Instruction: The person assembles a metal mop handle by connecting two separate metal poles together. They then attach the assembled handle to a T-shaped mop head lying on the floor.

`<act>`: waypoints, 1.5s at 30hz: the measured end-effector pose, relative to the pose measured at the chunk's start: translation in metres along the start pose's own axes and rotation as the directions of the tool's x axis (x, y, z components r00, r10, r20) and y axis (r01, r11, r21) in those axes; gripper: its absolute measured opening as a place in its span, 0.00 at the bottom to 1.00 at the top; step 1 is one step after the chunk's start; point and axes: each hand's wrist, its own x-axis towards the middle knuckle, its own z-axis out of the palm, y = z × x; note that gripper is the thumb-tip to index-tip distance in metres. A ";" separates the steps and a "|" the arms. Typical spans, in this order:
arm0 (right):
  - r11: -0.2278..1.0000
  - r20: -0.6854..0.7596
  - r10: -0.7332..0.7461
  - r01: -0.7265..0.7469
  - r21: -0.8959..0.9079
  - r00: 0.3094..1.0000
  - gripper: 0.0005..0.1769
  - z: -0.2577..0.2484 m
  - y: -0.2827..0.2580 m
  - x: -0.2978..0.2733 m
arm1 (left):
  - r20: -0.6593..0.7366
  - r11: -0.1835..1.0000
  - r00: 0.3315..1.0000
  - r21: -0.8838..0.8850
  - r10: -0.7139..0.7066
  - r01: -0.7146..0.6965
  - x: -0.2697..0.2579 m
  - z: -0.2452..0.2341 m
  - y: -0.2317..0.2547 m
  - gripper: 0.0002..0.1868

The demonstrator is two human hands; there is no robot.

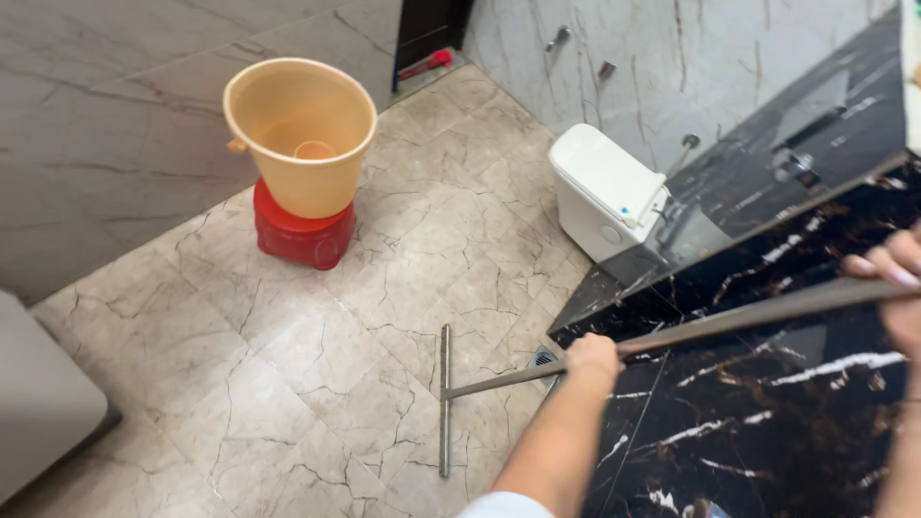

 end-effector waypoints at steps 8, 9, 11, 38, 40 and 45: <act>0.742 -0.308 -0.665 0.560 -0.368 0.680 0.20 0.176 0.035 -0.103 | 0.298 0.817 0.839 0.236 0.455 -0.526 -0.002 -0.129 -0.033 0.45; 0.780 -0.320 -0.623 0.537 -0.322 0.714 0.21 0.193 0.034 -0.112 | 0.307 0.808 0.817 0.198 0.487 -0.556 -0.004 -0.152 -0.024 0.45; 0.812 -0.296 -0.574 0.482 -0.330 0.764 0.19 0.221 0.030 -0.132 | 0.311 0.784 0.773 0.119 0.553 -0.609 -0.020 -0.191 -0.008 0.44; 0.700 -0.620 -0.714 0.325 -0.635 0.325 0.13 0.183 0.070 -0.189 | 0.284 0.197 0.002 -0.662 0.959 -0.723 -0.131 -0.093 0.266 0.40; 0.644 -0.583 -0.764 0.378 -0.665 0.275 0.15 0.153 0.072 -0.156 | 0.314 0.222 0.021 -0.621 0.949 -0.752 -0.118 -0.078 0.278 0.38; 0.609 -0.562 -0.793 0.341 -0.716 0.236 0.15 0.101 0.088 -0.071 | 0.287 0.262 0.097 -0.621 0.953 -0.739 -0.026 -0.077 0.306 0.28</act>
